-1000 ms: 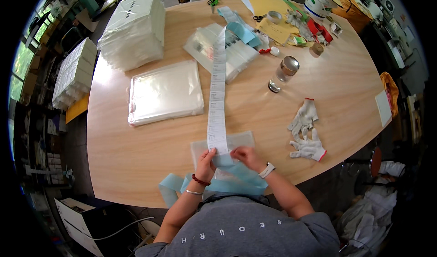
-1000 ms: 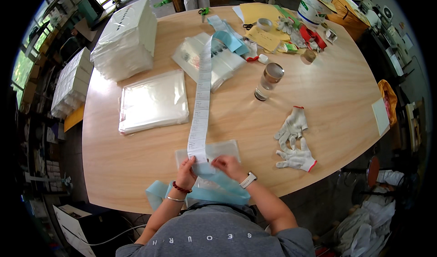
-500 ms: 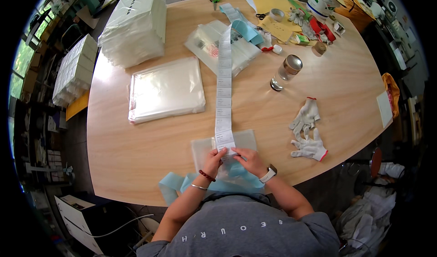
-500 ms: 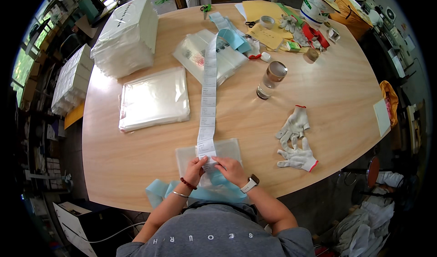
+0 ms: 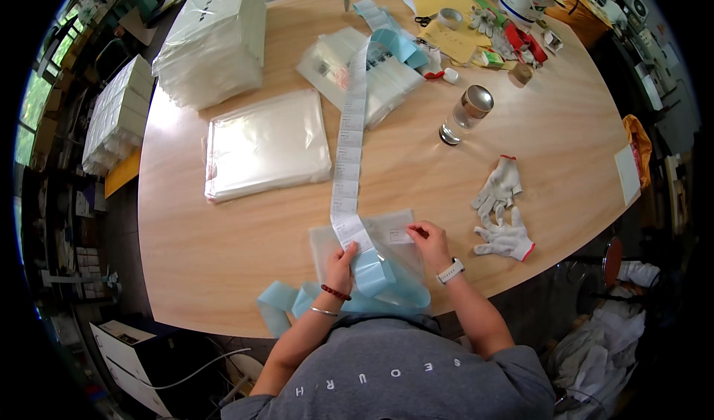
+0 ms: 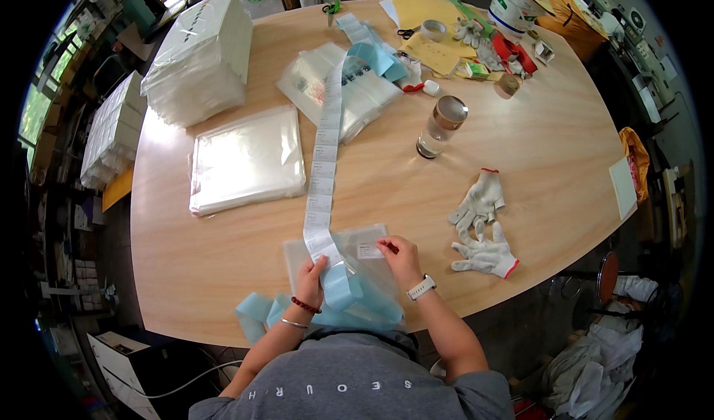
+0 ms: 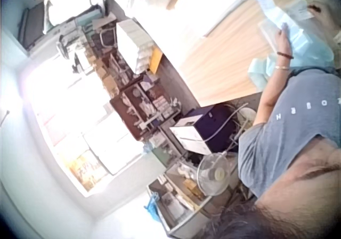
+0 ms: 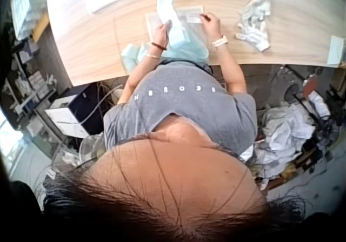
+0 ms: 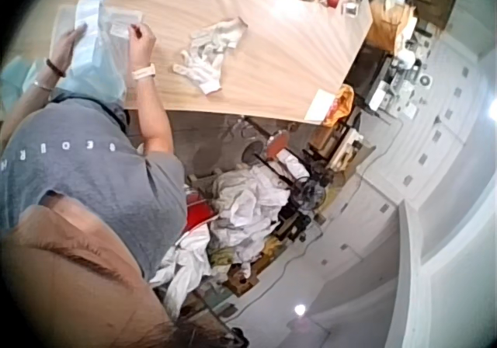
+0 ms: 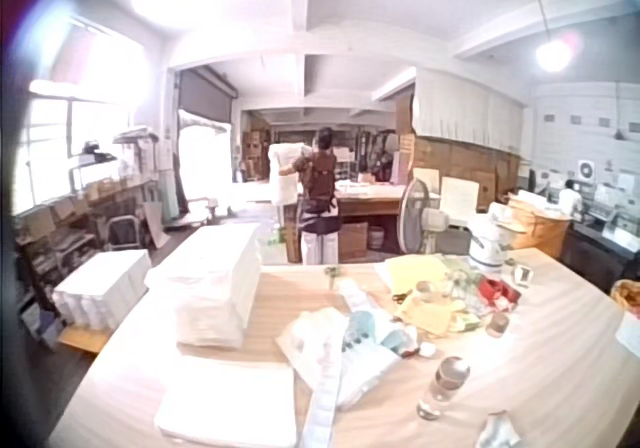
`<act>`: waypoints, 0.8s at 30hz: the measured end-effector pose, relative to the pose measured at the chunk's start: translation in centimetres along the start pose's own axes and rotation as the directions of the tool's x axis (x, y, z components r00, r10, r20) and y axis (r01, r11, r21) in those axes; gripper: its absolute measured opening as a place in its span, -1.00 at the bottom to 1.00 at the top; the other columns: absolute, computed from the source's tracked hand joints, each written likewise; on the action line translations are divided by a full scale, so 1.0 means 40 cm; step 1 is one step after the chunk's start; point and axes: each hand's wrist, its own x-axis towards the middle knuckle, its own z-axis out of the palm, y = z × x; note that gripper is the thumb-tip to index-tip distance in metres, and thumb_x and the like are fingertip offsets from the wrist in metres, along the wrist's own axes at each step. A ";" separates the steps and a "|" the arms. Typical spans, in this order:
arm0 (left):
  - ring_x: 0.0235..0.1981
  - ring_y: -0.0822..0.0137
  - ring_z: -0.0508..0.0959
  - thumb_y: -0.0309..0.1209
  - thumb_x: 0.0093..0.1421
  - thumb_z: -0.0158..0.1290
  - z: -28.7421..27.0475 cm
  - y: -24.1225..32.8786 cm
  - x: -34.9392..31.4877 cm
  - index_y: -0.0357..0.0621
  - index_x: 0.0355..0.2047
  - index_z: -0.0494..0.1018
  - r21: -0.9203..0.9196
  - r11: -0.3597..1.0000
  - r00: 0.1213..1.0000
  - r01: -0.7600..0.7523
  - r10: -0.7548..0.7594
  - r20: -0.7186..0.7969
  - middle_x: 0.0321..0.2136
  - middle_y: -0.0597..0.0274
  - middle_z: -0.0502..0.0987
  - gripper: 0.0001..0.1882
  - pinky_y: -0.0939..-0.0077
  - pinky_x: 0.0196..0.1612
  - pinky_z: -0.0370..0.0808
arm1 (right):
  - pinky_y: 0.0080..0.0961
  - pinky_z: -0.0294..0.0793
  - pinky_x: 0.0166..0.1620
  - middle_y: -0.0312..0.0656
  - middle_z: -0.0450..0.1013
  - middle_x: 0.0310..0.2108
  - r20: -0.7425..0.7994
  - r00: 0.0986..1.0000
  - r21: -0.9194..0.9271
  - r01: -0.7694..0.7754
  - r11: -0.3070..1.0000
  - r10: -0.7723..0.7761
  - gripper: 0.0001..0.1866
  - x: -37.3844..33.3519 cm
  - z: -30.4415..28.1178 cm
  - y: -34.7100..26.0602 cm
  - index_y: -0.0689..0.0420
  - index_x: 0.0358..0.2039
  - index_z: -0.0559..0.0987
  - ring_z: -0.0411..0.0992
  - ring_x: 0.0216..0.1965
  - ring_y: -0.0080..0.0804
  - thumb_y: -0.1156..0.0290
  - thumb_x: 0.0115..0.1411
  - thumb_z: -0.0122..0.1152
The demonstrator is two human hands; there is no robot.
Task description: The person applies labels from a continuous roll onto small transparent plastic bags containing light blue items. They peel each label, place it on a bag, and smooth it down, repeating the process for multiple bags.
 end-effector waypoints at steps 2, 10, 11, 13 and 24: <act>-0.37 0.46 0.47 -0.34 0.10 -0.01 -0.001 -0.003 -0.001 -0.30 -0.30 0.40 0.019 1.000 1.000 -0.008 0.008 -0.007 -0.36 0.23 0.48 -0.75 0.60 -0.28 0.40 | -0.65 0.37 -0.43 -0.15 0.46 -0.52 0.031 0.999 -0.025 -0.005 1.000 0.005 -0.88 0.024 0.007 0.026 0.26 -0.43 0.51 0.39 -0.52 -0.54 0.51 -0.02 0.12; -0.35 0.48 0.45 -0.36 0.11 -0.03 -0.006 -0.009 0.000 -0.29 -0.28 0.40 0.077 0.997 1.000 -0.001 0.001 -0.001 -0.35 0.26 0.48 -0.76 0.63 -0.26 0.38 | -0.51 0.37 -0.43 -0.19 0.43 -0.52 0.043 0.993 -0.211 0.121 0.970 -0.114 -0.83 0.050 0.050 0.071 0.21 -0.44 0.51 0.39 -0.51 -0.37 0.43 -0.08 0.18; -0.35 0.49 0.45 -0.36 0.11 -0.03 -0.008 -0.009 -0.001 -0.29 -0.28 0.40 0.084 0.996 1.000 -0.004 0.004 -0.003 -0.35 0.26 0.48 -0.76 0.62 -0.26 0.38 | -0.48 0.37 -0.42 -0.20 0.42 -0.50 0.064 0.983 -0.332 0.185 0.925 -0.174 -0.82 0.047 0.056 0.057 0.20 -0.43 0.50 0.39 -0.50 -0.35 0.42 -0.09 0.19; -0.34 0.49 0.45 -0.36 0.11 -0.02 -0.009 -0.005 -0.004 -0.29 -0.27 0.40 0.105 0.994 1.000 -0.013 0.014 -0.003 -0.35 0.26 0.48 -0.75 0.61 -0.25 0.37 | -0.43 0.36 -0.40 -0.22 0.40 -0.46 0.122 0.951 -0.546 0.304 0.780 -0.285 -0.78 0.035 0.058 0.005 0.17 -0.41 0.47 0.38 -0.47 -0.30 0.40 -0.12 0.22; -0.33 0.46 0.45 -0.36 0.11 -0.03 -0.015 -0.006 -0.002 -0.30 -0.28 0.40 0.108 0.994 0.999 -0.010 0.006 0.035 -0.34 0.25 0.47 -0.75 0.58 -0.24 0.38 | -0.42 0.33 -0.37 -0.25 0.33 -0.49 0.225 0.960 -0.445 0.255 0.859 -0.169 -0.87 0.119 -0.012 0.037 0.10 -0.57 0.50 0.32 -0.39 -0.29 0.35 -0.15 0.21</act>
